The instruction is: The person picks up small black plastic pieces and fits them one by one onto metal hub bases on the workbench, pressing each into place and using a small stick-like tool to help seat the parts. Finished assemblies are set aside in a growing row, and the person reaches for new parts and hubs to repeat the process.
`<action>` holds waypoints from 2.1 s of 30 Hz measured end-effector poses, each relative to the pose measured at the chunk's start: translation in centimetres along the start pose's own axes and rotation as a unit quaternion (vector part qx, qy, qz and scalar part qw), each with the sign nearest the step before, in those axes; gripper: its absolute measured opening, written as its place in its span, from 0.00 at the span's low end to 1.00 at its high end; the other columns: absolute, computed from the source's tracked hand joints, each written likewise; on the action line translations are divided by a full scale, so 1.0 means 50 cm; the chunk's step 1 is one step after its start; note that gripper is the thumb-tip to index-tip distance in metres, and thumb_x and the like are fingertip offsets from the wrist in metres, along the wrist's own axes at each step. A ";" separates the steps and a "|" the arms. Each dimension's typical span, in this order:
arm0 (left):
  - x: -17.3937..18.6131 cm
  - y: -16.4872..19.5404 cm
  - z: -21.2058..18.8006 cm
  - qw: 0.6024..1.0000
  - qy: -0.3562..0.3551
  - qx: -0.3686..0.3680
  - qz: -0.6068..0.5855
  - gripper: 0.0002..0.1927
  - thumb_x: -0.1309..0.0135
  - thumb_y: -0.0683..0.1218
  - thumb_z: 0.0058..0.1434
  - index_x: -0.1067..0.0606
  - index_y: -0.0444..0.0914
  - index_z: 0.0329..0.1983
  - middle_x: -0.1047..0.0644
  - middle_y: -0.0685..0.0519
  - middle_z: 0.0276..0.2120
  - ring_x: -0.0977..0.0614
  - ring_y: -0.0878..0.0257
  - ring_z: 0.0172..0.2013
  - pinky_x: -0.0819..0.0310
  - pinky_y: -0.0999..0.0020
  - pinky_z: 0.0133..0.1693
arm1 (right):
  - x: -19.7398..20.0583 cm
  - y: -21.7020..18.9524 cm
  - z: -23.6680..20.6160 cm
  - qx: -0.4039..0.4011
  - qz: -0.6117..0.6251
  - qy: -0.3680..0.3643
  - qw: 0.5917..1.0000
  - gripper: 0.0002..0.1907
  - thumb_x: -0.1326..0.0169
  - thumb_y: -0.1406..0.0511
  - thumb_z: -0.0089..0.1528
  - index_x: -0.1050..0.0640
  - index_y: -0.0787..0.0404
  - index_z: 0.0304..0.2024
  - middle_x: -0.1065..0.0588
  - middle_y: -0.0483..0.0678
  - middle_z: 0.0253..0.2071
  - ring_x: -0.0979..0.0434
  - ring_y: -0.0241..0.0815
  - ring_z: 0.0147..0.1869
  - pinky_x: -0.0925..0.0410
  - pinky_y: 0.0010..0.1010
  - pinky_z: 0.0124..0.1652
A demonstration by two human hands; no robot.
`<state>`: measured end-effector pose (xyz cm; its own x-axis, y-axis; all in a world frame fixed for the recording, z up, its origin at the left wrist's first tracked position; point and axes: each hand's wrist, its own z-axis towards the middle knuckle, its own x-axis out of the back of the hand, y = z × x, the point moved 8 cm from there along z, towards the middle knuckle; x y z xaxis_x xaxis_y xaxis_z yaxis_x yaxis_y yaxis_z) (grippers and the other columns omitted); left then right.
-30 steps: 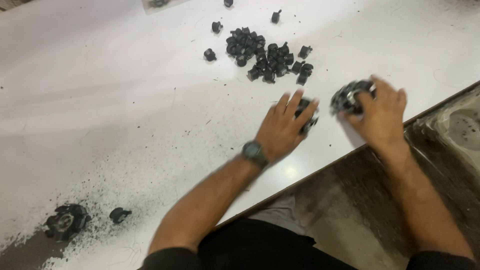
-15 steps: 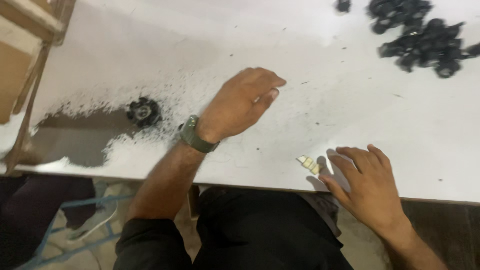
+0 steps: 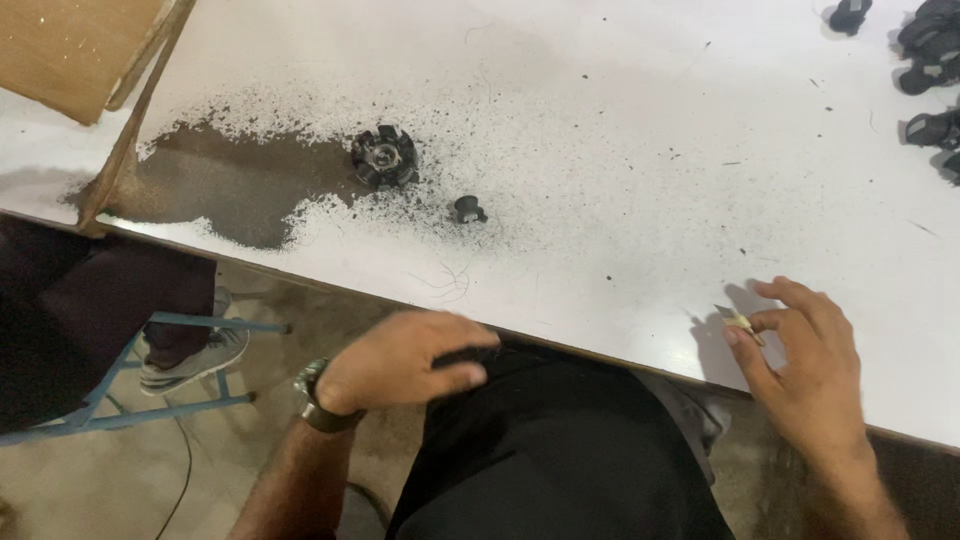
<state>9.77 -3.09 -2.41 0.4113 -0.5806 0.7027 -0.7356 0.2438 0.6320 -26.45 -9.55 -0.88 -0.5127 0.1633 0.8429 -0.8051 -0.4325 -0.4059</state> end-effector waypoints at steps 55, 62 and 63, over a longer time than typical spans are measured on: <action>-0.026 0.213 0.221 0.914 0.329 -0.216 0.101 0.13 0.38 0.43 0.65 0.22 0.39 0.52 0.21 0.54 0.51 0.23 0.57 0.58 0.36 0.51 0.67 | -0.084 -0.128 0.026 0.037 0.020 -0.020 0.999 0.22 0.32 0.62 0.56 0.20 0.58 0.51 0.29 0.49 0.52 0.34 0.52 0.66 0.55 0.64 0.73; -0.021 0.217 0.179 0.905 0.352 -0.216 0.105 0.07 0.36 0.44 0.64 0.22 0.39 0.43 0.22 0.55 0.54 0.25 0.57 0.62 0.37 0.50 0.67 | -0.082 -0.110 0.005 0.023 0.002 0.001 1.000 0.23 0.30 0.61 0.55 0.19 0.60 0.51 0.28 0.49 0.51 0.33 0.51 0.64 0.54 0.64 0.74; -0.022 0.219 0.174 0.905 0.352 -0.211 0.111 0.07 0.36 0.44 0.63 0.23 0.39 0.41 0.22 0.54 0.54 0.26 0.56 0.63 0.37 0.49 0.67 | -0.080 -0.110 0.004 0.023 0.001 0.005 1.000 0.23 0.30 0.61 0.55 0.19 0.60 0.50 0.28 0.49 0.50 0.32 0.51 0.64 0.54 0.64 0.73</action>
<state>-3.40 -6.56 0.89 0.6297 0.1215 0.7673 -0.6313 0.6556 0.4143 -19.92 -8.00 -1.98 -0.5174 0.1703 0.8386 -0.7895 -0.4729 -0.3911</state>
